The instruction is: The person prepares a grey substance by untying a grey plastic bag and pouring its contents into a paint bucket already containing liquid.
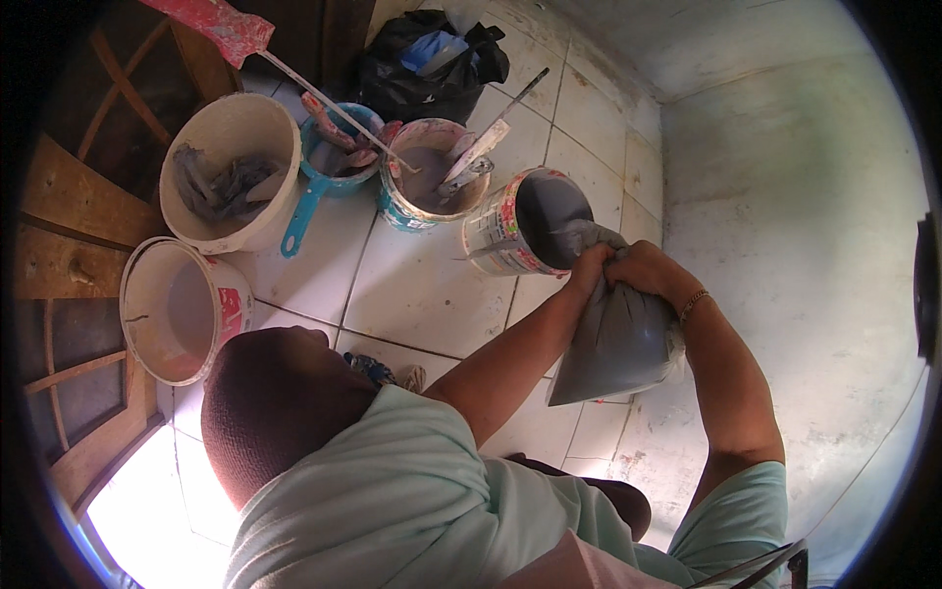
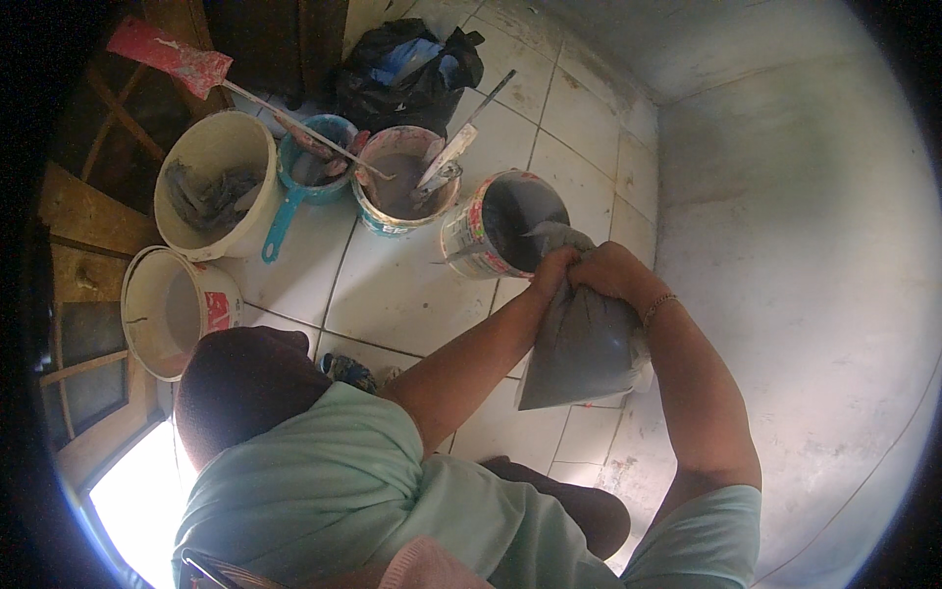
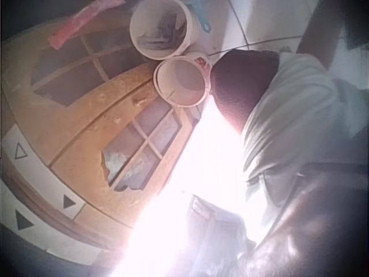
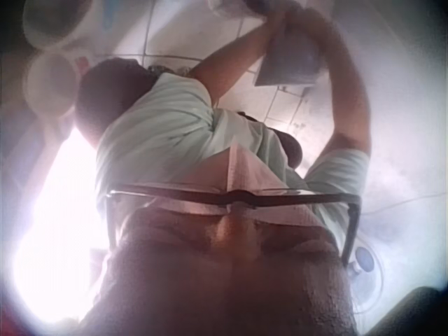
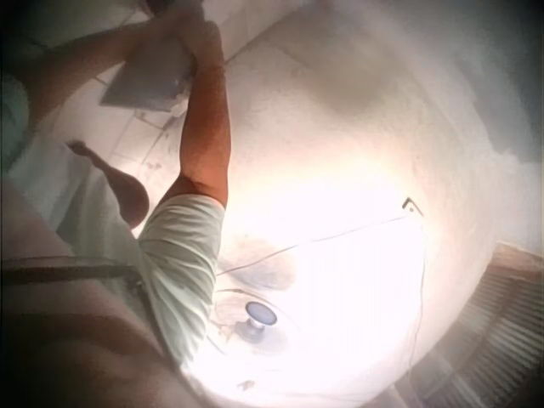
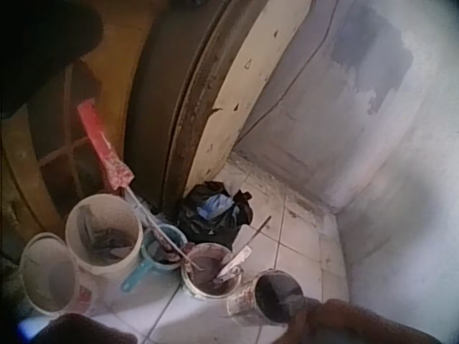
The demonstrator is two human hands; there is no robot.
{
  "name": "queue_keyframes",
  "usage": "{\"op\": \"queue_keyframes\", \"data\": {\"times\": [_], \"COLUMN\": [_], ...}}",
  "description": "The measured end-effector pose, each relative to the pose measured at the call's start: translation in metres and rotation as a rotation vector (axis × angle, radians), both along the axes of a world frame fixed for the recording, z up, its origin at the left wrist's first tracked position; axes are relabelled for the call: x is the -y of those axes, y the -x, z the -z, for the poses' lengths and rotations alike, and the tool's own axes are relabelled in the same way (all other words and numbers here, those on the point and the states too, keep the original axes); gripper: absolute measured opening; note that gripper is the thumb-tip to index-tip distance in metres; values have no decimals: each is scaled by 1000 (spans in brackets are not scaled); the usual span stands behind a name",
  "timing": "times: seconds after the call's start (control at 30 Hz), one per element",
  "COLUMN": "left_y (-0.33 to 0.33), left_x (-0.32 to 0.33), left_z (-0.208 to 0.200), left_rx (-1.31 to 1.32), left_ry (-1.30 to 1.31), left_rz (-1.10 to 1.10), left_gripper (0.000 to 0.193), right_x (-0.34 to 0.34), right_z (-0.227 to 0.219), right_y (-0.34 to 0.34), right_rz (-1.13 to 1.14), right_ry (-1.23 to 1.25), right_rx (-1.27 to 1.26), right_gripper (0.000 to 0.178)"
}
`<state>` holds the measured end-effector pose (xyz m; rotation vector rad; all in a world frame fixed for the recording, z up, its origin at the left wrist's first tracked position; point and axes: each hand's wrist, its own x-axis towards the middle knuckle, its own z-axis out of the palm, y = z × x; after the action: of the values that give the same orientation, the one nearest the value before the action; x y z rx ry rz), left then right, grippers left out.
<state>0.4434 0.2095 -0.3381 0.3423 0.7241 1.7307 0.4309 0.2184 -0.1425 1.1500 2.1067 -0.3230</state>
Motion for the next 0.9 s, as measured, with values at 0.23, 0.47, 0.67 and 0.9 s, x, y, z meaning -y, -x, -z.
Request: {"op": "queue_keyframes", "data": {"times": [0.23,0.47,0.67,0.9], "left_y": [18,-6,-14,-8], "left_x": [22,-7,-13,-3], "left_z": [-67,-10,0,2], "left_rx": [623,312,-15,-303], "left_ry": [42,7,53,-19], "left_rz": [199,219,209,80], "left_gripper": [34,36,30,28], "right_x": [-9,1,-4,-1], "right_z": [7,5,11,10], "right_y": [-16,-9,-23,-19], "right_rz": [-232,-46,142,185], "right_ry": [29,-30,-71,-94], "right_rx": [159,200,30,9], "right_gripper": [20,26,49,50]}}
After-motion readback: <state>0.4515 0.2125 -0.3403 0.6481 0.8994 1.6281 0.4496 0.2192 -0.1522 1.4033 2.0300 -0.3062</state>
